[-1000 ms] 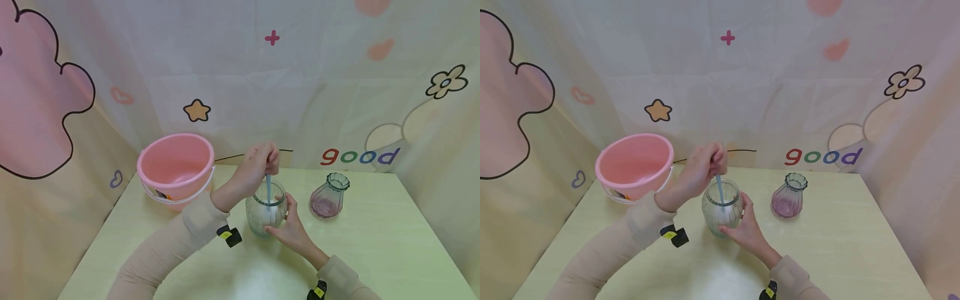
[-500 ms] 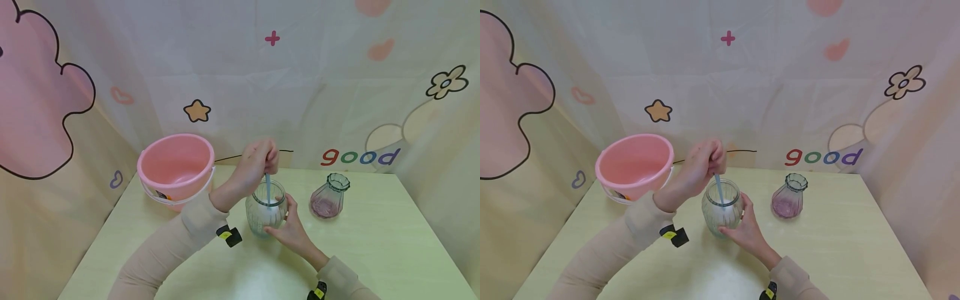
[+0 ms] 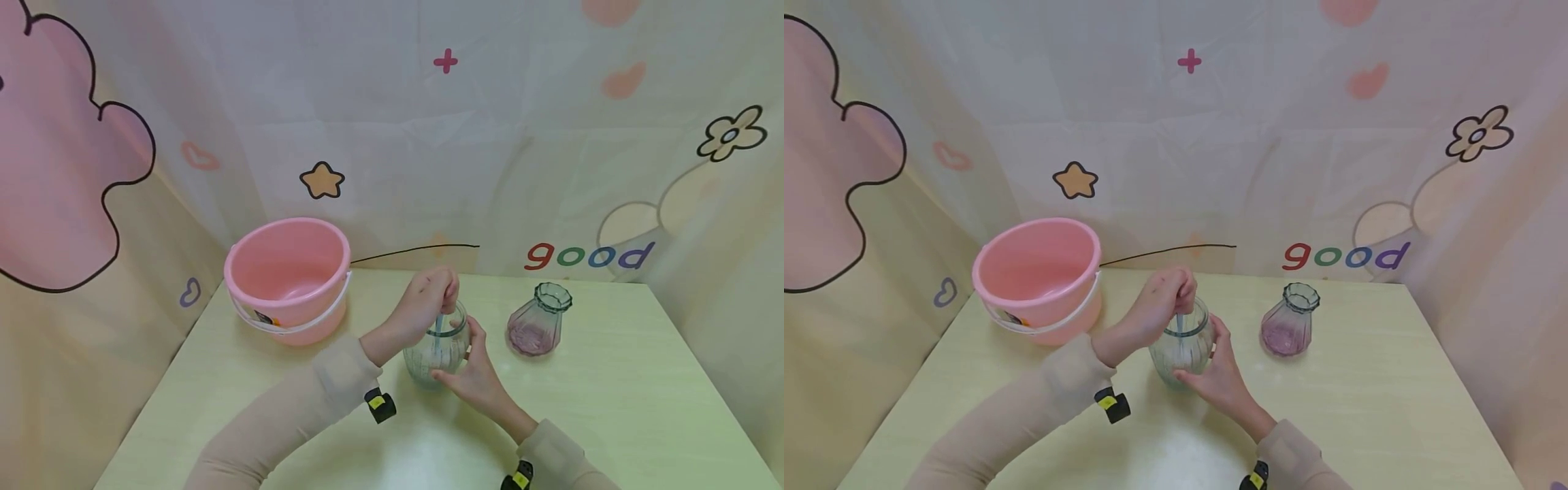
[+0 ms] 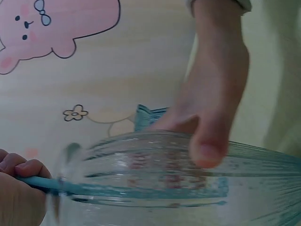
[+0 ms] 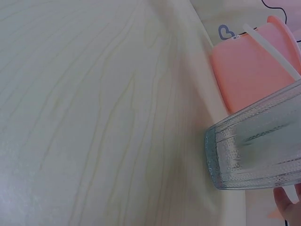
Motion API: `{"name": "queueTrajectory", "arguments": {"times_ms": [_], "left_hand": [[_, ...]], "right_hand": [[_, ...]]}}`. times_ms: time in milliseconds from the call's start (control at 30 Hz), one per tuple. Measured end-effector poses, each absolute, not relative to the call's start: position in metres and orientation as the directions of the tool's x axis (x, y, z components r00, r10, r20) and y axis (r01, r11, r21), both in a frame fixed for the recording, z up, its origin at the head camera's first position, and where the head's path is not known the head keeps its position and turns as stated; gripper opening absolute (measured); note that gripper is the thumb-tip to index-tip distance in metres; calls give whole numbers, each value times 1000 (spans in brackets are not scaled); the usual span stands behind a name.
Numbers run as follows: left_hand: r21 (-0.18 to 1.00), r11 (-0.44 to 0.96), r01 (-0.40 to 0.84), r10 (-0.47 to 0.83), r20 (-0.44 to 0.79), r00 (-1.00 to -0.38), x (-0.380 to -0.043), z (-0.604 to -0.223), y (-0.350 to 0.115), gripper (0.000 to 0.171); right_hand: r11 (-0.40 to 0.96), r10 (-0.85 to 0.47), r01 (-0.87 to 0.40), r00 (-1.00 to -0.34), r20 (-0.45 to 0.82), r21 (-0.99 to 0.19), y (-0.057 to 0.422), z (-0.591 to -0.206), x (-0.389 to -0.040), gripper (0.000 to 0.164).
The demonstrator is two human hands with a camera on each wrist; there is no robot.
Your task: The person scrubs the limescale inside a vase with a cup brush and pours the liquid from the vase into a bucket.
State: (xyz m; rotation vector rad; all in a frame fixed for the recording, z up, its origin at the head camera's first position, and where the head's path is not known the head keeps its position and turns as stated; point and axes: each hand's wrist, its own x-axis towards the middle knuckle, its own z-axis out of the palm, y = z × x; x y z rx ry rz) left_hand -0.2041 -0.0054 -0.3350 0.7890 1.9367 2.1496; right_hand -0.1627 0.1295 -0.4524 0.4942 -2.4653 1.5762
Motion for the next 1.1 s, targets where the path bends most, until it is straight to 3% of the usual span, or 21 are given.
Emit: {"name": "queueTrajectory", "arguments": {"times_ms": [600,933,1100], "left_hand": [[959,-106,263,470,281,-837,-202,-327,-5,30],[905,-270,329,506,424,-751,-196,-284,-6,29],[903,-277,328,499,427,-754,-196,-274,-6,27]], "right_hand": [[391,-167,-359,-933,318,-848,129,-452,-163,101],[390,-171,-372,-928,331,-842,128,-454,-163,102],[396,-177,-374,-927,330,-838,128,-454,-163,102]]}}
